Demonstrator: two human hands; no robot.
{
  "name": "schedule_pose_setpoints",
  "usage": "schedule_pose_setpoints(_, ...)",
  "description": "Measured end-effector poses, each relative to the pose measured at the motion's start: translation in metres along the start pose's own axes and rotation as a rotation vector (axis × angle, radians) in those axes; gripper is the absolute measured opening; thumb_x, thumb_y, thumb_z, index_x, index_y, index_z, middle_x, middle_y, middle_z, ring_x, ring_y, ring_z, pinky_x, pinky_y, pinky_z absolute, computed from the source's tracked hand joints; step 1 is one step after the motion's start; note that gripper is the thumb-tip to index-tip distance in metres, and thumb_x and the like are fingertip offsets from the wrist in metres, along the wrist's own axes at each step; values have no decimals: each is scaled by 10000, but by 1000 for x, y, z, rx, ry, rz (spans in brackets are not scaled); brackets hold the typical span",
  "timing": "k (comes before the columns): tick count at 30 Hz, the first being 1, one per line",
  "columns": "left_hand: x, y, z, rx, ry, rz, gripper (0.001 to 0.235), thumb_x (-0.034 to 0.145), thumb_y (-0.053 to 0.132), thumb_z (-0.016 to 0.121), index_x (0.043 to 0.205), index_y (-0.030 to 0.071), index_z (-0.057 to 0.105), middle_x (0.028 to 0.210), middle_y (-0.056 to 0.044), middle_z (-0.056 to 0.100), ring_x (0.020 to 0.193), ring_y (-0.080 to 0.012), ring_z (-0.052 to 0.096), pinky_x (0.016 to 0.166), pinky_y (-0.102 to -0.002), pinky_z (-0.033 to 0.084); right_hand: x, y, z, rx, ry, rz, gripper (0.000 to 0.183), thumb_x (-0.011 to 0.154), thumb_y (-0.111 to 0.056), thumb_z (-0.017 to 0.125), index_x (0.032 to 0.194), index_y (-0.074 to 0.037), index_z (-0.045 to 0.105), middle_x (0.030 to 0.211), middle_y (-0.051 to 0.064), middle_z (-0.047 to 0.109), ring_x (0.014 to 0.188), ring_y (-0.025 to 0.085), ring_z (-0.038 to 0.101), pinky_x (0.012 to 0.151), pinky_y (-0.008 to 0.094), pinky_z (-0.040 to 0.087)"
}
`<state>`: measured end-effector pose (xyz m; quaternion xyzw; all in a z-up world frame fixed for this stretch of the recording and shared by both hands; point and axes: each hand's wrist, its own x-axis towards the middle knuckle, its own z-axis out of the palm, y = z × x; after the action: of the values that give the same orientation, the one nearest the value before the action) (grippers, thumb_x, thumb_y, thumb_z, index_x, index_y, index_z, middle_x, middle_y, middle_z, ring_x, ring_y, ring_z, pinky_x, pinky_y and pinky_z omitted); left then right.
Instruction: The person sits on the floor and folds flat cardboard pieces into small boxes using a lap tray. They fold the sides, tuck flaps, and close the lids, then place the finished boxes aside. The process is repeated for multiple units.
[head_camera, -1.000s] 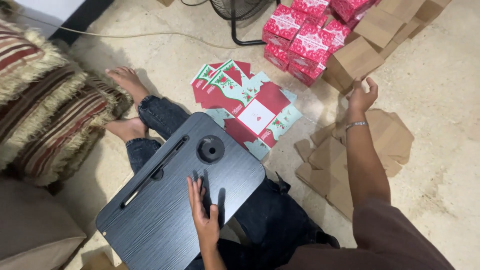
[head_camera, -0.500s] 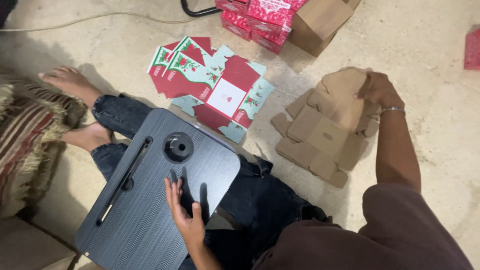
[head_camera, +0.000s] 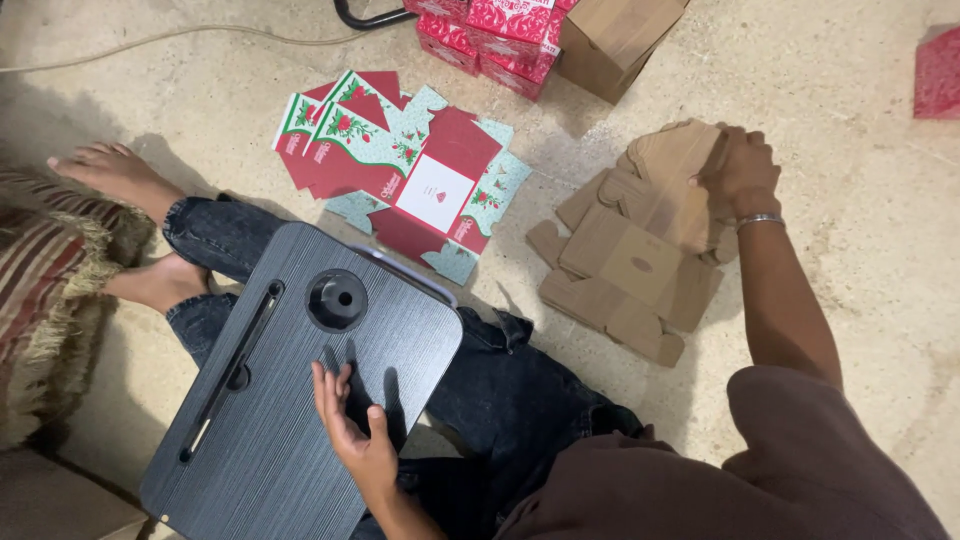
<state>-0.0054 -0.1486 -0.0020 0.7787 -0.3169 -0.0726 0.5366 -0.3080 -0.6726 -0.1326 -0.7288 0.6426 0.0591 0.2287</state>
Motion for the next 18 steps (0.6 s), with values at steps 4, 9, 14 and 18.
schedule_pose_setpoints(4, 0, -2, -1, 3, -8, 11, 657, 1036, 397, 525, 1575, 79, 324, 1692, -201, 238, 1428, -394, 473, 1234, -521, 347, -3, 0, 8, 8, 86, 23, 918, 674, -263, 940, 1436, -116, 451, 1426, 191, 439, 1312, 411, 399, 1052, 624, 281)
schedule_pose_setpoints(9, -1, -4, -1, -6, -4, 24, 640, 1040, 355, 525, 1578, 77, 316, 1694, -205, 227, 1415, -397, 485, 1218, -513, 365, 10, 7, 21, -127, 221, 32, 1037, 608, -361, 969, 1385, -4, 382, 1383, 229, 468, 1300, 444, 434, 1089, 770, 157)
schedule_pose_setpoints(14, -3, -2, -2, -12, 13, 21, 642, 1037, 369, 529, 1578, 89, 327, 1691, -190, 242, 1404, -377, 497, 1202, -514, 378, 3, 11, 24, -230, 219, 26, 952, 689, -463, 885, 1411, -3, 469, 1366, 235, 547, 1289, 465, 467, 1086, 778, 143)
schedule_pose_setpoints(18, -6, -3, -3, -41, 22, 19, 621, 1024, 303, 549, 1570, 88, 347, 1697, -172, 241, 1402, -355, 514, 1194, -481, 377, -24, -12, -28, -340, 43, 41, 450, 978, -515, 623, 1057, -105, 792, 1031, 149, 790, 1136, 396, 680, 1118, 769, 160)
